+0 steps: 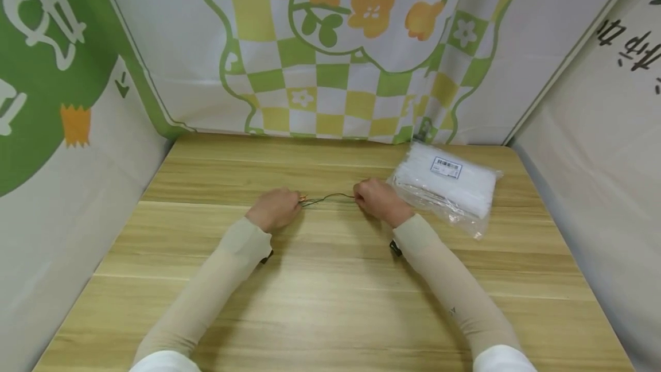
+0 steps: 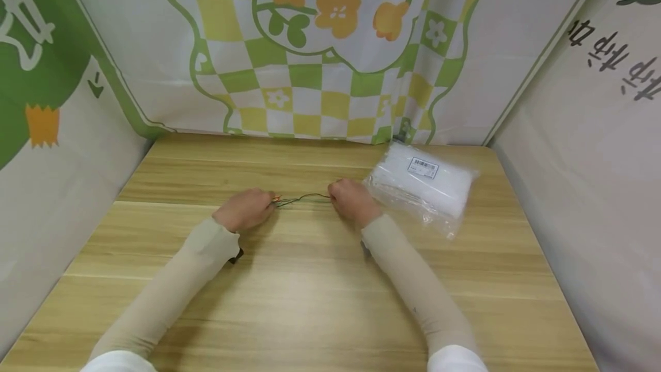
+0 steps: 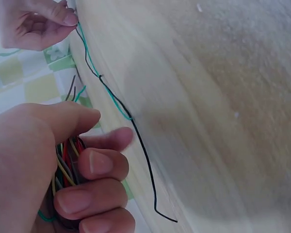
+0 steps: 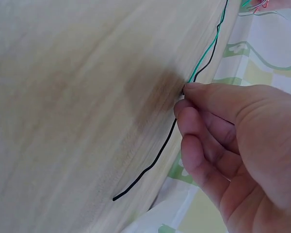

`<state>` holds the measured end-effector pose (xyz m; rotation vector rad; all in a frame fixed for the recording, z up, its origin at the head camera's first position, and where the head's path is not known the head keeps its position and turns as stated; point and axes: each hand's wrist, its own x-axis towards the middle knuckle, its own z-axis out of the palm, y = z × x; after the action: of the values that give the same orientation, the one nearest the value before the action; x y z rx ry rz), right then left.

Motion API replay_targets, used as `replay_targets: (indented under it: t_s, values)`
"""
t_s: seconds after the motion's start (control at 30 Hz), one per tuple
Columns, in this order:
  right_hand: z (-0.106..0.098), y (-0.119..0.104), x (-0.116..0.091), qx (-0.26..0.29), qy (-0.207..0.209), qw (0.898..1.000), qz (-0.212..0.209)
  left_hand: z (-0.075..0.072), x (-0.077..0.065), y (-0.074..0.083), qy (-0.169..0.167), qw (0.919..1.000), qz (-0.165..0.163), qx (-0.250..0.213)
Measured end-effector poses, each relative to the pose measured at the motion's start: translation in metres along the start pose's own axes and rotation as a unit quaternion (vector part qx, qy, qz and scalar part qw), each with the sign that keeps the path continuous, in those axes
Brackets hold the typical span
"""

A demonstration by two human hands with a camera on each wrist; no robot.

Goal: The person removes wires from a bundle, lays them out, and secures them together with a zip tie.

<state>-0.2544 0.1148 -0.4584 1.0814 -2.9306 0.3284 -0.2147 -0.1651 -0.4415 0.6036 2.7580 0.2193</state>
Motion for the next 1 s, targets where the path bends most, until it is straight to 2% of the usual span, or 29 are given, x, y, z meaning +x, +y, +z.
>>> replay_targets:
  t_s: [0.17,0.57,0.73,1.0]
  values:
    - [-0.002,-0.001,0.000,0.004,-0.010,1.000,0.012,-0.001,-0.001,0.001,0.008,0.9999,0.010,0.001]
    - [-0.015,-0.024,-0.005,0.059,0.034,0.995,-0.070,0.001,-0.004,0.008,0.033,0.9988,0.028,-0.023]
    - [-0.019,-0.035,-0.009,0.070,0.039,0.992,-0.100,0.002,-0.007,0.012,0.049,0.9976,0.038,-0.031]
    - [-0.028,-0.051,-0.018,0.077,0.051,0.989,-0.116,0.004,-0.004,0.015,0.046,0.9966,0.045,-0.051]
